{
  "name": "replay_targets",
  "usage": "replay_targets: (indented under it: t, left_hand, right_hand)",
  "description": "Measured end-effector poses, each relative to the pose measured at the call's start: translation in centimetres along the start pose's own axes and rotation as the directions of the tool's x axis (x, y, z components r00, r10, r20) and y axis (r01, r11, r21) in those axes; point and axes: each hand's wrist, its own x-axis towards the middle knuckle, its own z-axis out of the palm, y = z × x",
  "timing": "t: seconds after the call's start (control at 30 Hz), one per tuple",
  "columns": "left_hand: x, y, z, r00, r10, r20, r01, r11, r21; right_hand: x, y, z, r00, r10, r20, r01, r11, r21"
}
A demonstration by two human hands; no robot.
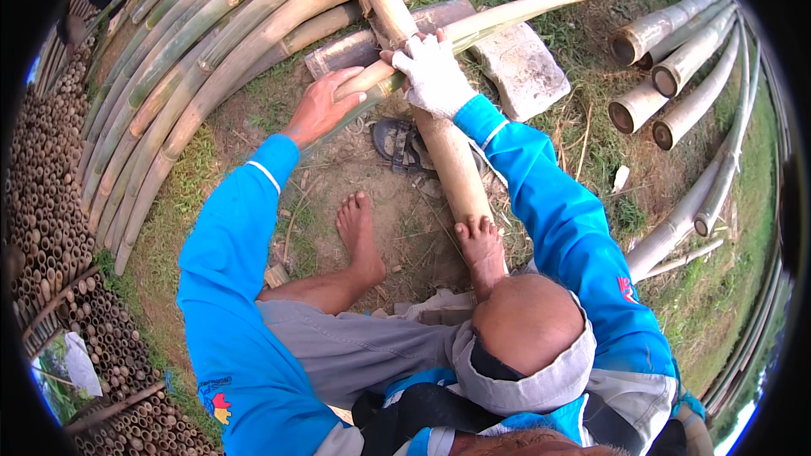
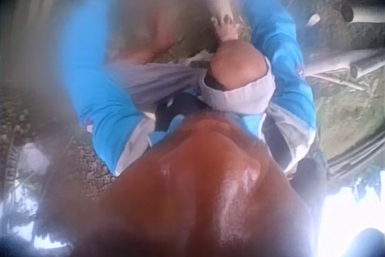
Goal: The person sits on the ground and uses a hand saw to cut long bamboo poles into shorter sections. They position each pole on a wooden support, saw through it, and then move the cut pieces aside.
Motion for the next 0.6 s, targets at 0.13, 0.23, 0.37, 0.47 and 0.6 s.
replay_targets:
  t: [0.13,0.23,0.37,0.47,0.6]
  left_hand:
    - [-3.5,-2.1,-2.3,0.996,-0.071,-0.049,0.078,0.986,0.145]
    - [-7.2,-2.8,-4.4,0.963,-0.258,0.074,0.262,0.963,-0.062]
    - [-14.9,-4.0,-5.8,0.946,-0.323,-0.002,0.320,0.935,0.151]
    - [-17.1,-3.9,-5.8,0.929,-0.360,-0.090,0.371,0.897,0.240]
    - [-17.8,-5.0,-4.4,0.950,-0.203,-0.237,0.273,0.909,0.316]
  right_hand:
    - [0.0,0.1,0.3,0.999,-0.019,0.031,0.017,0.998,0.053]
    - [-0.1,0.7,0.6,0.999,-0.045,0.030,0.042,0.994,0.097]
    - [-0.1,0.4,0.2,0.997,-0.072,0.038,0.068,0.993,0.096]
    - [0.6,0.0,0.1,0.989,-0.109,0.098,0.099,0.990,0.102]
    - [0.7,1.3,-0.6,0.981,-0.160,0.111,0.130,0.962,0.238]
